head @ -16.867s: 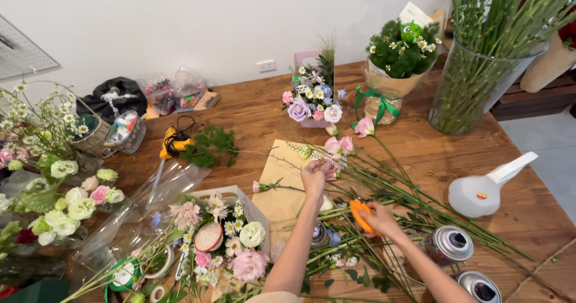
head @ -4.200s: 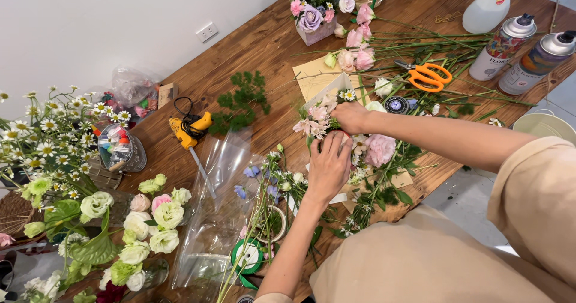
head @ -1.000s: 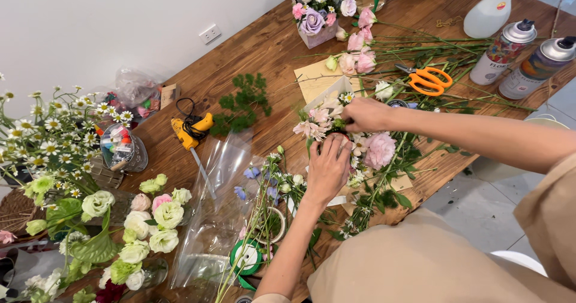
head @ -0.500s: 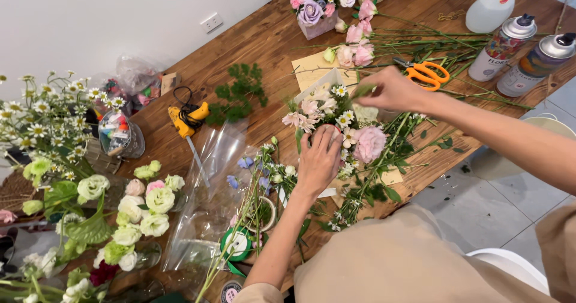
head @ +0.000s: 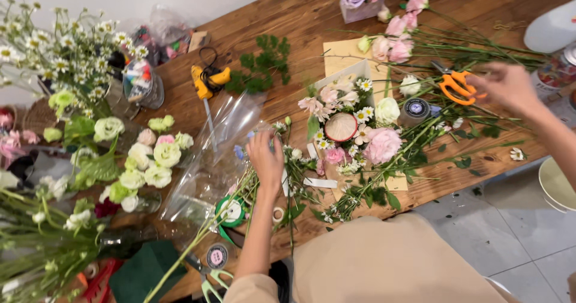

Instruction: The person arranges a floral bouquet on a wooden table, using scissors to trim stems and placing various flowers and greenery into a small container. They adjust the arrangement by hand, adding and repositioning flowers throughout the process.

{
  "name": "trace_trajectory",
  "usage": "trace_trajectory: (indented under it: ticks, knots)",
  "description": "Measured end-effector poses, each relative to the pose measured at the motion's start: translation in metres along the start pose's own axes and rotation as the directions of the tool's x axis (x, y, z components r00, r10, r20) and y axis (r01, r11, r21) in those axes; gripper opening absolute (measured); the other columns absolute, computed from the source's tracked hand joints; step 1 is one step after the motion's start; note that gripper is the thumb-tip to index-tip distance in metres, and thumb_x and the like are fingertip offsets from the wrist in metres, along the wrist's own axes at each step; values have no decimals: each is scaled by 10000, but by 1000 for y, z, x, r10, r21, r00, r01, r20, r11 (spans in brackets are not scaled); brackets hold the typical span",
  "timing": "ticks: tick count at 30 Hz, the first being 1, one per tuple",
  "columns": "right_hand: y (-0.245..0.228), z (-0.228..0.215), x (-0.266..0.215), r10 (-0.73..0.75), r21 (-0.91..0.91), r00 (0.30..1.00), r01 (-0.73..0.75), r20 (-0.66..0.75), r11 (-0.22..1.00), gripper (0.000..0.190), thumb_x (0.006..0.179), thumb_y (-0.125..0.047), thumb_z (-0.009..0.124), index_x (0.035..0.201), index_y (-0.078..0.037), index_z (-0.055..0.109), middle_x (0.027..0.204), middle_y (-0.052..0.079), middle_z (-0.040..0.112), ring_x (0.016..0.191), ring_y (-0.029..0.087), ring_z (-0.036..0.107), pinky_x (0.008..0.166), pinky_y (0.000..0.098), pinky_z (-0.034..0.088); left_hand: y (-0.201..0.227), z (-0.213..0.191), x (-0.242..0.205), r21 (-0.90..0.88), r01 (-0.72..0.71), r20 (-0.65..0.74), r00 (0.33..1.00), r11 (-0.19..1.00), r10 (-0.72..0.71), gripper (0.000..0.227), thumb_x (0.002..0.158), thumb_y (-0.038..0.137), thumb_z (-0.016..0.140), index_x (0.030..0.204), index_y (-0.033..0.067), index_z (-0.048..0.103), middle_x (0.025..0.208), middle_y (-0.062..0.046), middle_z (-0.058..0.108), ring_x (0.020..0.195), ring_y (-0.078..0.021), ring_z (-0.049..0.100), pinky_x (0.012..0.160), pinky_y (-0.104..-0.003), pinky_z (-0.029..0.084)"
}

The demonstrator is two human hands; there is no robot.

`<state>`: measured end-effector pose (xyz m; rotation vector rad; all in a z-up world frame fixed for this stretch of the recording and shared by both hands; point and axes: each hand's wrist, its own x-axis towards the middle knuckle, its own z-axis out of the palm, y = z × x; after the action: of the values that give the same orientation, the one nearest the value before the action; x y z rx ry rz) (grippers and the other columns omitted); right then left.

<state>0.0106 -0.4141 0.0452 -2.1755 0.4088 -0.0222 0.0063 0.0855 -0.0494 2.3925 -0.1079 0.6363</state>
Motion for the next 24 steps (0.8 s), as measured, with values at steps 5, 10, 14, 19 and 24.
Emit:
trace_trajectory:
  ticks: [5, 10, 14, 19, 24]
  knots:
    - [21, 27, 6, 234, -113, 948, -214, 215, 970, 617, 962, -146, 694, 1513, 1, 460, 1087, 269, 714, 818, 349, 706, 695, 443, 579, -12, 56, 36, 219, 292, 321, 880, 931, -351, 224, 867, -53, 570, 889, 59, 763, 894, -71, 769, 833, -257, 629, 1077, -476, 435]
    - [13, 28, -7, 183, -235, 940, -117, 287, 965, 563, 960, -223, 676, 1487, -75, 542, 999, 232, 779, 718, 316, 740, 718, 407, 594, -50, 119, 44, 612, 155, 455, 733, 775, -506, 78, 828, 76, 731, 856, 145, 706, 1239, -147, 670, 1346, -311, 476, 1189, -511, 288]
    - [26, 25, -9, 144, 51, 956, -162, 256, 985, 406, 986, -74, 648, 1378, 23, 611, 959, 286, 719, 798, 343, 696, 689, 451, 581, -58, 122, 46, 488, 275, 379, 788, 828, -485, 106, 863, 26, 717, 821, 124, 724, 1069, -102, 713, 1190, -271, 559, 1165, -498, 319]
    - [62, 38, -8, 61, 154, 962, -105, 266, 983, 360, 1012, -25, 578, 1360, 63, 605, 1087, 244, 714, 824, 339, 681, 697, 438, 563, -79, 77, 48, -230, 470, 84, 882, 852, -464, 69, 866, 136, 749, 902, 94, 708, 919, -61, 720, 879, -192, 654, 875, -361, 499]
    - [72, 63, 0, -32, 243, 963, -35, 267, 970, 308, 1055, -89, 566, 1322, 51, 630, 1029, 254, 714, 797, 333, 688, 671, 392, 529, -35, -12, 50, -565, 301, -177, 866, 768, -469, 78, 903, 139, 684, 860, 86, 722, 745, 8, 652, 691, -90, 538, 650, -252, 428]
